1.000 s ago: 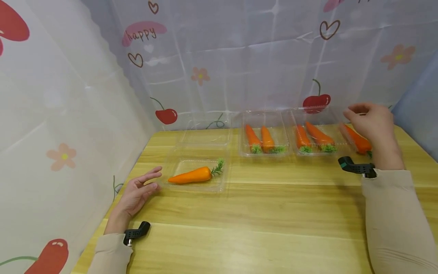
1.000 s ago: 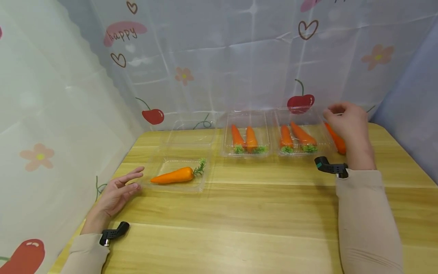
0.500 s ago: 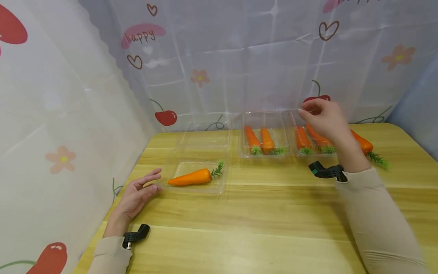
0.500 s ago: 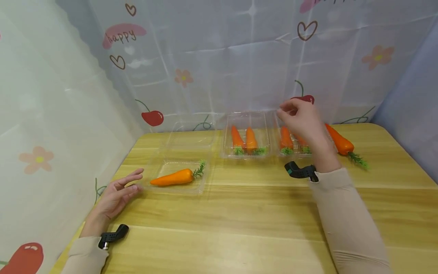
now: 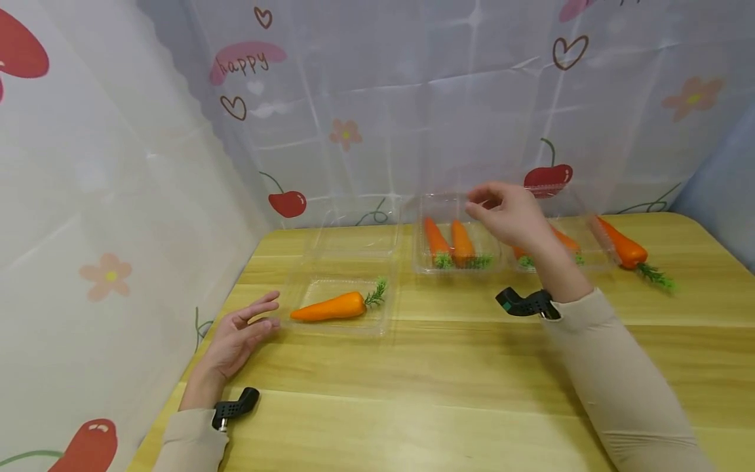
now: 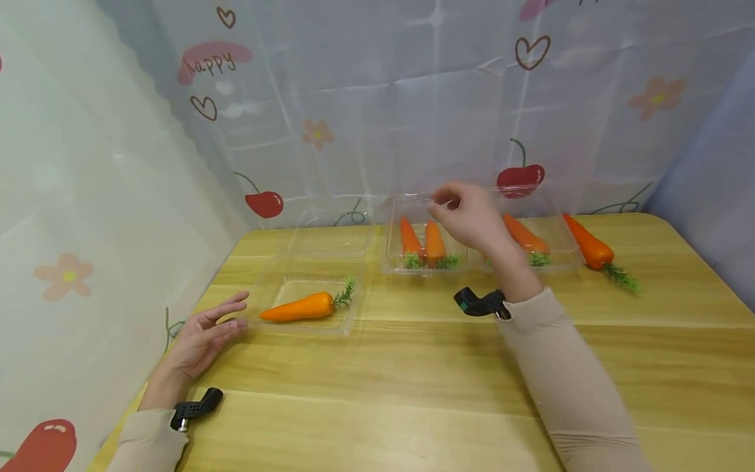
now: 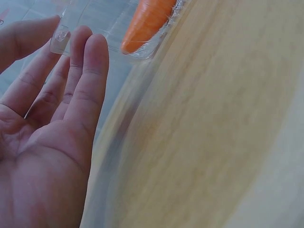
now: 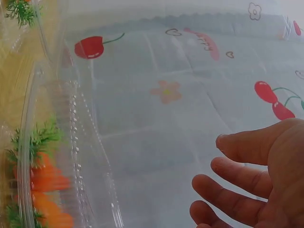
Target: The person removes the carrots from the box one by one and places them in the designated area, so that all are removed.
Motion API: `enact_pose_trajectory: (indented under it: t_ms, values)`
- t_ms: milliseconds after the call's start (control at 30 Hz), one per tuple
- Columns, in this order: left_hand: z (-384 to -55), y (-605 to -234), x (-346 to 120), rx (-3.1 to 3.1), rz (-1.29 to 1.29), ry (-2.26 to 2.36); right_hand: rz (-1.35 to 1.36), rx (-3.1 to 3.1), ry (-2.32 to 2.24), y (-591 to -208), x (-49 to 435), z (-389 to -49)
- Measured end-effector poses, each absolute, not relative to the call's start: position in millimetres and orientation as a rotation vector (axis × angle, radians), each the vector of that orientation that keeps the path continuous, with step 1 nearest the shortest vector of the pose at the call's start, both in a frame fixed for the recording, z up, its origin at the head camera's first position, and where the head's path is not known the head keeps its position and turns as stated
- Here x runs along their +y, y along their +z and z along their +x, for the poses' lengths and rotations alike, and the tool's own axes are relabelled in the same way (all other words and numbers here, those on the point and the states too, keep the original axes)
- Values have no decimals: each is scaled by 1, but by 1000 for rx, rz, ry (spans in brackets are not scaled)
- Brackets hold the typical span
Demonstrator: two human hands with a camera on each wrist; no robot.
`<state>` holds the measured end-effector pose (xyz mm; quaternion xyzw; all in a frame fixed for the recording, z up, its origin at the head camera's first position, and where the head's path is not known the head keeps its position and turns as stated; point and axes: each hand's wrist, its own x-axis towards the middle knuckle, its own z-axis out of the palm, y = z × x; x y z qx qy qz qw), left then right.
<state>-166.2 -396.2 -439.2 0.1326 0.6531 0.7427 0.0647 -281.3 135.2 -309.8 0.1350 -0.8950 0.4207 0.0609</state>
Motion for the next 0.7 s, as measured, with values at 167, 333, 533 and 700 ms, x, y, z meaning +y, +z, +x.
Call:
enact_pose_trajectory:
  t_ms: [167,333,533,700]
  values:
    - [-165,-439,-395,1953,409,2249,495,-2729,1327,-315,119,-282]
    - [-165,-439,-396,1978,382,2258,623,-2728,1370,-320,96,-285]
    - [-166,-440,-395,1978,382,2254,811,-2709,1385,-326,70,-285]
    - [-165,-439,-394,1967,387,2261,924,-2710,1393,-335,55,-283]
